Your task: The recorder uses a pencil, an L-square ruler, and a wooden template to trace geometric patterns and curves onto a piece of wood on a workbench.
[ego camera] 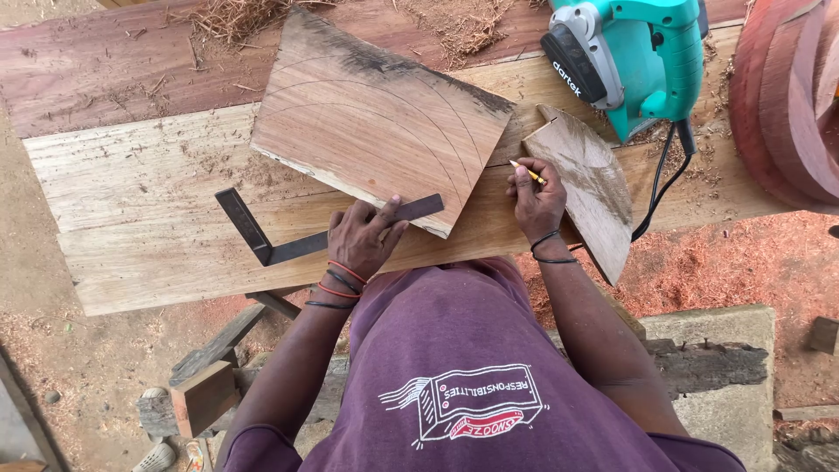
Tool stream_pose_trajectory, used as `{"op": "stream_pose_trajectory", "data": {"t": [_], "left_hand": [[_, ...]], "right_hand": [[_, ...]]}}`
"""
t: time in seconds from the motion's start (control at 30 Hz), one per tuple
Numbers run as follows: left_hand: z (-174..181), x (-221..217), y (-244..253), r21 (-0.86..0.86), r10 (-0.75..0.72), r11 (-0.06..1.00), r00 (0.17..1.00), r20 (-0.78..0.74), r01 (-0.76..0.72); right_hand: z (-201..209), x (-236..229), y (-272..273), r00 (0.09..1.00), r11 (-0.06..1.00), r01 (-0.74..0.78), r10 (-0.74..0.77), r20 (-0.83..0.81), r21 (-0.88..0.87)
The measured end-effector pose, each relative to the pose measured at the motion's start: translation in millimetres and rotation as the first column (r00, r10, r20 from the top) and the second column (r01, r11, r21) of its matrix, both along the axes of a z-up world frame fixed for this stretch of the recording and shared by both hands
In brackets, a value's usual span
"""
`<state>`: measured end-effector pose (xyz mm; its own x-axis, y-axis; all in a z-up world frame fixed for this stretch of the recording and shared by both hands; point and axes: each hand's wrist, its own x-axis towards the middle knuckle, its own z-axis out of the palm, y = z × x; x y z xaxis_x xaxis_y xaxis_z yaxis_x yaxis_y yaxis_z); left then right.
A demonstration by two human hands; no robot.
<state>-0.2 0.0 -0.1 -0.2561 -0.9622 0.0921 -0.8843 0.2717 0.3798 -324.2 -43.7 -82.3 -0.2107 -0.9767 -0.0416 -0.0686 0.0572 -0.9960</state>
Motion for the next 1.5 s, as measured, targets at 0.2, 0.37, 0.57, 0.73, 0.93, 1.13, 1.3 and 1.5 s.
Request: {"op": "stream_pose_trajectory", "data": {"t": [0.2, 0.37, 0.57, 0.73, 0.93, 1.13, 1.3, 1.5], "left_hand": [[-7.8, 0.7, 2.7, -0.050, 0.001, 0.999, 1.000, 0.015, -0.001], [-7.6, 0.0, 2.7, -0.055, 0.006, 0.998, 1.000, 0.007, -0.006], [-4.0, -1.6, 4.4, -0.065, 0.028, 0.998, 0.999, 0.018, -0.026], [-7.0, -2.1, 6.5, -0.072, 0.036, 0.997, 0.999, 0.009, -0.036], [-8.0, -1.1, 6.9, -0.080, 0.044, 0.996, 0.998, 0.036, -0.041], [-10.7, -0.5, 5.1, -0.085, 0.026, 0.996, 0.997, 0.067, -0.020], [-8.1, -0.8, 5.7, -0.072, 0.025, 0.997, 0.999, 0.048, -0.021], [-4.2, -1.0, 4.8, -0.071, 0.029, 0.997, 0.999, 0.024, -0.027]], "right_hand": [[2.6, 0.0, -0.1, 0.999, 1.000, -0.012, 0.012, -0.042, 0.003], [1.0, -0.1, -0.5, 0.999, 1.000, -0.014, 0.013, -0.036, -0.006], [3.1, 0.9, -0.6, 0.998, 1.000, -0.009, 0.010, -0.056, 0.009], [1.3, 0.4, 1.4, 0.999, 1.000, -0.010, 0.010, -0.044, 0.019], [37.7, 31.1, 24.7, 0.931, 0.880, -0.235, 0.082, -0.356, -0.413], [71.4, 69.8, 35.2, 0.726, 0.752, -0.571, 0.274, -0.631, -0.330], [70.1, 81.2, 30.6, 0.751, 0.771, -0.559, 0.316, -0.580, -0.304], [62.1, 84.7, 29.2, 0.767, 0.790, -0.528, 0.286, -0.575, -0.311]]}}
